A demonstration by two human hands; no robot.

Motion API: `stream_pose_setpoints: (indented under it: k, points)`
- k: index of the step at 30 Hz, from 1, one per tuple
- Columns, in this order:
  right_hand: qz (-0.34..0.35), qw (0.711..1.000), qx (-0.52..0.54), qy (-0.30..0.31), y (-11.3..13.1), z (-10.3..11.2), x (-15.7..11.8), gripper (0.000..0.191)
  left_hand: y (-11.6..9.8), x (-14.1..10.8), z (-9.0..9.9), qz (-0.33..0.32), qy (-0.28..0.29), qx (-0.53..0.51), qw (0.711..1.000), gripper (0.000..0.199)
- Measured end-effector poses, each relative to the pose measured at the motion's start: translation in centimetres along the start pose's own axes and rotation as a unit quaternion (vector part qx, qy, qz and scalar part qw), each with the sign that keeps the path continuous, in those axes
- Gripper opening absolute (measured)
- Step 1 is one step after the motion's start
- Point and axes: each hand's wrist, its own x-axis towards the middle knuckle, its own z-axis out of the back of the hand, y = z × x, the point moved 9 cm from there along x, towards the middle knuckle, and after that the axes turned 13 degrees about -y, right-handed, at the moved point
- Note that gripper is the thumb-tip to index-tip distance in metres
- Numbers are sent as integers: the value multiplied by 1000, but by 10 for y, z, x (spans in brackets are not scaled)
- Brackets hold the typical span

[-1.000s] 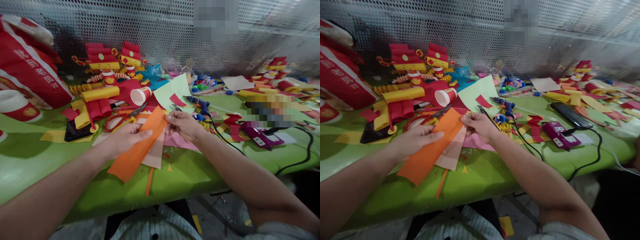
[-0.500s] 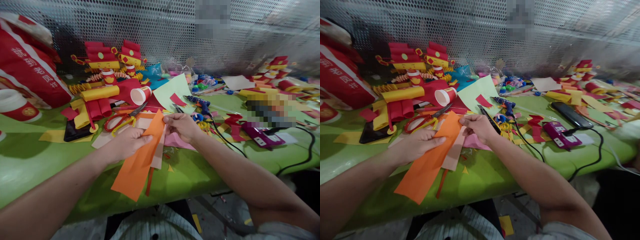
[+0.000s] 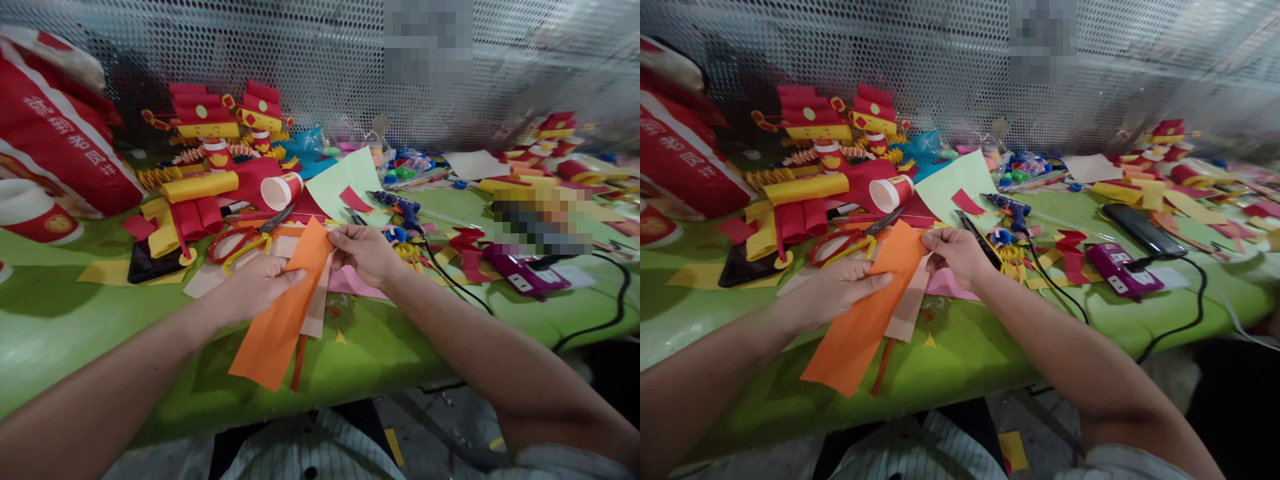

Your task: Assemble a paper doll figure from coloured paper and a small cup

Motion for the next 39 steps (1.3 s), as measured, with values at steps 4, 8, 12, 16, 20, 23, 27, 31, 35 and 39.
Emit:
stream_pose_setpoints:
  k: [4, 8, 12, 16, 20, 23, 27, 31, 35, 39]
  points:
    - [0, 1000, 0, -6, 0, 0, 0, 39, 1, 0, 0, 9, 1, -4, 1000, 33]
    - [-6, 1000, 0, -10, 0, -1, -1, 41, 2, 0, 0, 20, 4, 0, 1000, 35]
    - [-4, 1000, 1, -5, 0, -2, -2, 41, 3, 0, 0, 26, 8, 3, 1000, 35]
    - [-7, 1000, 2, 6, 0, -3, -2, 39, 2, -1, -1, 21, 10, 4, 1000, 35]
    - [-15, 1000, -4, 22, 1, -4, -2, 39, 1, -1, 4, 20, -12, 3, 1000, 36]
    - [-20, 999, -16, 30, 1, -3, -2, 39, 3, -2, 7, 32, -28, 6, 999, 38]
    - [-21, 999, -18, 26, 0, -1, 0, 38, 2, -1, 8, 33, -34, 0, 999, 38]
    - [-20, 1000, -15, 17, 0, 0, 0, 38, 0, -1, 7, 28, -31, 6, 999, 38]
    - [-21, 1000, -9, 16, 1, -1, -1, 38, 1, -1, 6, 34, -29, 9, 999, 36]
    - [-25, 1000, -4, 8, 1, 0, -2, 39, 3, -1, 5, 40, -19, 11, 999, 35]
